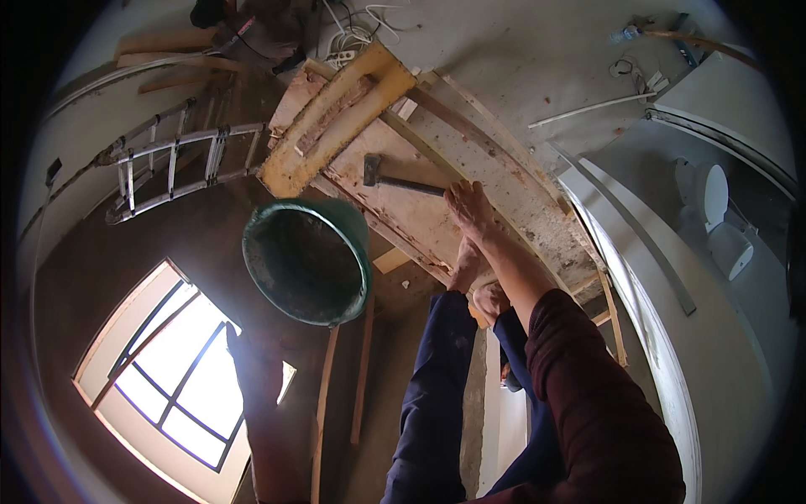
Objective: The person applies mortar to an interior wall corner using a trowel, while standing on a wooden scaffold and dipping the tool into a bucket of mixture.
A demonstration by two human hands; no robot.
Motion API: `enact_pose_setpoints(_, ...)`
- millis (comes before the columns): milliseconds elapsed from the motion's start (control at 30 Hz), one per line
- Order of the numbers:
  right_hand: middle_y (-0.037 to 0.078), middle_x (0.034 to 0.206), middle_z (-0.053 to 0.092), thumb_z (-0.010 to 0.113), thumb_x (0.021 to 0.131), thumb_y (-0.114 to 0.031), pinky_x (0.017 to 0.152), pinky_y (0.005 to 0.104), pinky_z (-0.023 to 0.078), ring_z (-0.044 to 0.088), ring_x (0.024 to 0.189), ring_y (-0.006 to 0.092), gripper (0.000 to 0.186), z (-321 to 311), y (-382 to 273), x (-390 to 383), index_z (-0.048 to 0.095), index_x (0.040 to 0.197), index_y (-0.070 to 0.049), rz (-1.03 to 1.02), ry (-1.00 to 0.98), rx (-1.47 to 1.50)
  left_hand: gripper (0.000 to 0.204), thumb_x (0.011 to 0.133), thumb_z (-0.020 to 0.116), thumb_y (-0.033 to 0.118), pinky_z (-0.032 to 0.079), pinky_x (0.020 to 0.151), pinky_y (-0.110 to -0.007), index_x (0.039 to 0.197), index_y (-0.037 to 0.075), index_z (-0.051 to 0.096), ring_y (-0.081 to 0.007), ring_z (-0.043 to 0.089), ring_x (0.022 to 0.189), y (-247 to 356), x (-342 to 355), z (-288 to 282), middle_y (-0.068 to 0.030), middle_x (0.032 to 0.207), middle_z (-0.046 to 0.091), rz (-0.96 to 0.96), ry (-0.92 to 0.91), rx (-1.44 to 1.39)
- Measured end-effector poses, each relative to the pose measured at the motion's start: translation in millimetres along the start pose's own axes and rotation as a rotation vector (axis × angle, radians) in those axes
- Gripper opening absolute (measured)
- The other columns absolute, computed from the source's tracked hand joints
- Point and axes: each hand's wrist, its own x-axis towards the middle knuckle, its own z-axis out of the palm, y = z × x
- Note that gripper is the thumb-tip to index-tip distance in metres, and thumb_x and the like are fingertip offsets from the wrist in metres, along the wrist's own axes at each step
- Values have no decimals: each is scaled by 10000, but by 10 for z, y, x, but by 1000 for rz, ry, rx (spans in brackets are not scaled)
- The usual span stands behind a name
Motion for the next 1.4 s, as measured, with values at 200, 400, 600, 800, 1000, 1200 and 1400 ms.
enact_pose_setpoints(200, -20, 1039, 548, 510, 871, -267, 886, 364, 334, 466, 1057, 163, 281, 252, -45, -82, 562, 1125, -160, 12, 129, 25, 470, 967, 391, 469, 429, 657, -342, 642, 130, 385, -140, 360, 511, 414, 90, 120, -1, 547, 315, -266, 51, -560)
enact_pose_setpoints(400, -21, 1056, 538, 519, 853, -273, 877, 366, 356, 458, 1062, 165, 357, 293, 40, -195, 531, 1195, -170, -79, 64, -20, 398, 940, 465, 464, 442, 641, -342, 736, 123, 487, -114, 291, 488, 381, 270, 60, 9, 550, 274, -255, 4, -632)
enact_pose_setpoints(600, -15, 1061, 487, 524, 832, -259, 873, 356, 364, 446, 1070, 180, 248, 537, 201, -314, 530, 1076, -211, -166, 117, 96, 332, 887, 594, 425, 442, 741, -353, 793, 119, 504, -114, 285, 521, 570, 381, 553, 20, 609, 285, -346, 15, -771)
enact_pose_setpoints(800, 3, 1073, 472, 497, 852, -258, 881, 349, 355, 430, 1089, 196, 196, 398, 154, -384, 522, 1043, -223, -103, 123, 86, 349, 923, 547, 391, 439, 786, -386, 729, 120, 446, -129, 334, 547, 462, 575, 878, 14, 607, 314, -401, -190, -869)
enact_pose_setpoints(1000, 99, 1214, 505, 579, 783, -125, 909, 430, 412, 498, 1113, 293, 417, 1, 382, -1162, 522, 1197, -112, 377, 152, 677, 369, 961, 483, 395, 434, 829, -416, 710, 135, 406, -123, 379, 574, 242, 599, 1245, 8, 620, 330, -369, -339, -950)
enact_pose_setpoints(1200, 212, 1282, 503, 639, 781, -218, 1010, 446, 369, 476, 1196, 365, 415, -299, 686, -3391, 592, 1170, -81, 836, 193, 992, 275, 955, 484, 420, 419, 883, -431, 887, 153, 483, -151, 499, 752, -188, 450, 1298, 10, 787, 479, -389, -227, -765)
enact_pose_setpoints(1400, 207, 1218, 552, 580, 743, -205, 950, 426, 440, 536, 1136, 334, 486, -1019, 60, -5226, 585, 1223, -130, 874, -445, 946, 416, 917, 525, 380, 386, 942, -456, 1217, 96, 477, -244, 470, 1099, -43, 628, 1123, -85, 1162, 499, -522, -210, -182)
